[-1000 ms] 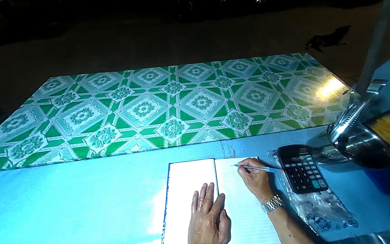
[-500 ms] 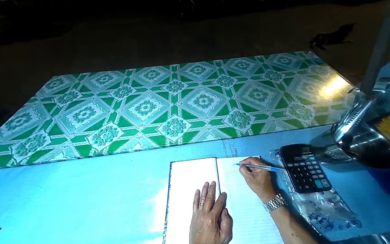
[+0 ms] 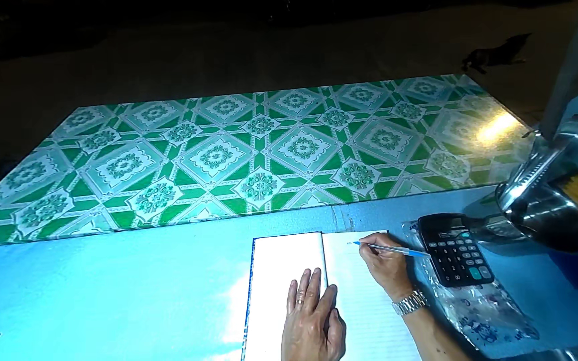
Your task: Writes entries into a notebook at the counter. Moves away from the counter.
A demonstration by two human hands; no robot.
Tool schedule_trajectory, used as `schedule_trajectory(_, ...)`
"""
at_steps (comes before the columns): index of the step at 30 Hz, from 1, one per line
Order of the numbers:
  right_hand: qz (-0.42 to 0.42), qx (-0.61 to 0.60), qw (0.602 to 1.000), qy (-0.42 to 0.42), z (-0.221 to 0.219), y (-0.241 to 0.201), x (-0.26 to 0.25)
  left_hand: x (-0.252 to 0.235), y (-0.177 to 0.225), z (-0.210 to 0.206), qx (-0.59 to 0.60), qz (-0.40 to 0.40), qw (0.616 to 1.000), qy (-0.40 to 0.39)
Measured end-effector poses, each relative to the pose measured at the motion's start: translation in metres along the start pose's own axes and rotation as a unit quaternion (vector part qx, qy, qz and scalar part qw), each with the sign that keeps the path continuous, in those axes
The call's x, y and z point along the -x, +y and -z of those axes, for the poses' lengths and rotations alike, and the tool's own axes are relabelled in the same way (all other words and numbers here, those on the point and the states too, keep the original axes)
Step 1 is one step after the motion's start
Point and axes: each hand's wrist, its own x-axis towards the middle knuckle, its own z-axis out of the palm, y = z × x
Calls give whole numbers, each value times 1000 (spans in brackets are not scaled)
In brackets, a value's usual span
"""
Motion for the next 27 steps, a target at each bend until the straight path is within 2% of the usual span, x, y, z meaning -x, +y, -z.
schedule_trajectory(27,-16,14,1000,22,0,0,-1,0,0,-2,-5,-3,1000,2)
